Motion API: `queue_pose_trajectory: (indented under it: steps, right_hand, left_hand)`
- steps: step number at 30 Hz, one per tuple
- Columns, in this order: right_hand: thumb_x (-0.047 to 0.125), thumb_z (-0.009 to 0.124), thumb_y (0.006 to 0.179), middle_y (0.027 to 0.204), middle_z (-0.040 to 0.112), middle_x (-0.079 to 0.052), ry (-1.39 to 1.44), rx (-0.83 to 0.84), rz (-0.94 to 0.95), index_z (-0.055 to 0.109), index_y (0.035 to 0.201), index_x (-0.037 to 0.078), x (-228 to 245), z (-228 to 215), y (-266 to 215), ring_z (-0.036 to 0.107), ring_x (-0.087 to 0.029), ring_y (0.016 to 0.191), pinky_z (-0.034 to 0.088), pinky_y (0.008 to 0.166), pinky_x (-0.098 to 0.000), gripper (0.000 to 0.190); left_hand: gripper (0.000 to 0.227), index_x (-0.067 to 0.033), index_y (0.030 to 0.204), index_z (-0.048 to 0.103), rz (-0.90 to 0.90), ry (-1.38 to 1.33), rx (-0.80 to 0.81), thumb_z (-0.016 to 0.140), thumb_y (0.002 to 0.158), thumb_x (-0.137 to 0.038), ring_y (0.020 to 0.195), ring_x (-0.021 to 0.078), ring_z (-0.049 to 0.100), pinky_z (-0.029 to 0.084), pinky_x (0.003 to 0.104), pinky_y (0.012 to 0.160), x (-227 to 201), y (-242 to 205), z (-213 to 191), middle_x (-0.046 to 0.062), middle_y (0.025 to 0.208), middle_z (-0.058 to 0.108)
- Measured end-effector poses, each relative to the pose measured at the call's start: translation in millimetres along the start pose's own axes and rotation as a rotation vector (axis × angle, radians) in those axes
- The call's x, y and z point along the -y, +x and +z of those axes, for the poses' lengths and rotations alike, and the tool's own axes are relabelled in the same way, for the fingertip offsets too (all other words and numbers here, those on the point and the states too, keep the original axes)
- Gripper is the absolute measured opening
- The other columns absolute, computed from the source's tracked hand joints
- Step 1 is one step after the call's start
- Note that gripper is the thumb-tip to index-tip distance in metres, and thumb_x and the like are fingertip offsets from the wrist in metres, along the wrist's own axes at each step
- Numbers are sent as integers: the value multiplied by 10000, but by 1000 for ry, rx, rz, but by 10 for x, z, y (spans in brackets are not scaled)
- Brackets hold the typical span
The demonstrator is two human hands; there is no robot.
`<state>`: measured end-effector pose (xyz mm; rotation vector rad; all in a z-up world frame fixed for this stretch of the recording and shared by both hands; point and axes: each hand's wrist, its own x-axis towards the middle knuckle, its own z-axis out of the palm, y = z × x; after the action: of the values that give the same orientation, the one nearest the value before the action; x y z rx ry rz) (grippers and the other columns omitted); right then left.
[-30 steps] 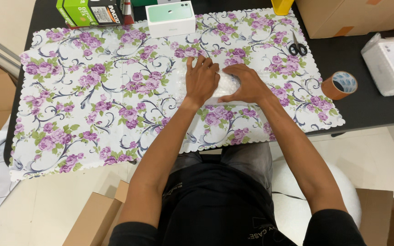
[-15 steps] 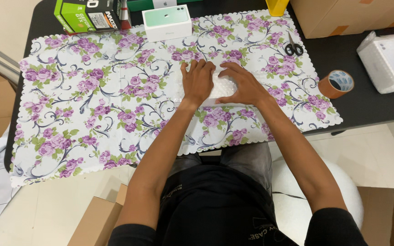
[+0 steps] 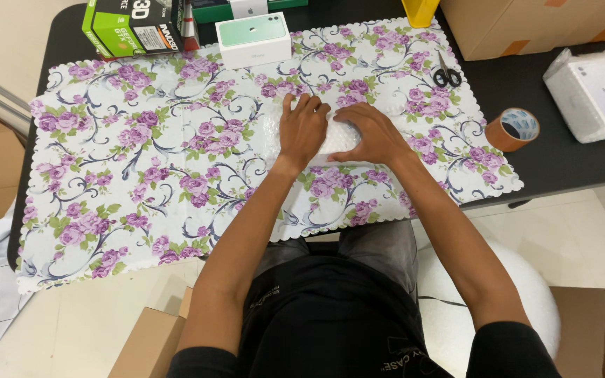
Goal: The person wraps a boxed phone in bubble wrap and secures it with tape.
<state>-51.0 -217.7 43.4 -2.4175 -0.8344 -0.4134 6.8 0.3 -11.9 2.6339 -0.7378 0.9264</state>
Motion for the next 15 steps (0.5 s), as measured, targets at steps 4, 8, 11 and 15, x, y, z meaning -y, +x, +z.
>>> queue_pose_trajectory:
  steps: [4,8,11,15]
  right_hand:
    - [463,1105,716,1458,788,-156,40,20,40,807,1401,45,4,-15,7,694,-343,1422,530,1241,-443,856]
    - [466,1109,723,1455,792,-177,48,24,48,813,1392,23,39,-36,7,698,-352,1418,537,1233,-438,855]
    - [468,1105,718,1460,795,-175,18,39,53,821,1375,7,75,-67,24,701,-345,1421,543,1233,-429,851]
    - [495,1089,732,1466,801,-168,-9,59,60,824,1394,9,44,-72,19,702,-331,1427,558,1220,-418,862]
  left_hand:
    - [134,-238,1152,806,-122,-156,2,725,1108,-141,1069,158,679,272,499,1200,-4,-13,-142,-28,976,715]
    - [96,-241,1117,815,-141,-173,59,724,1137,-217,1053,150,680,261,511,1212,-2,-4,-161,-33,952,718]
    - [108,-240,1111,814,-110,-132,76,712,1146,-230,1038,154,690,268,522,1207,27,7,-130,-28,946,724]
    - [191,-226,1118,811,-52,-111,113,643,1168,-304,1047,167,705,267,538,1197,26,22,-233,-9,981,751]
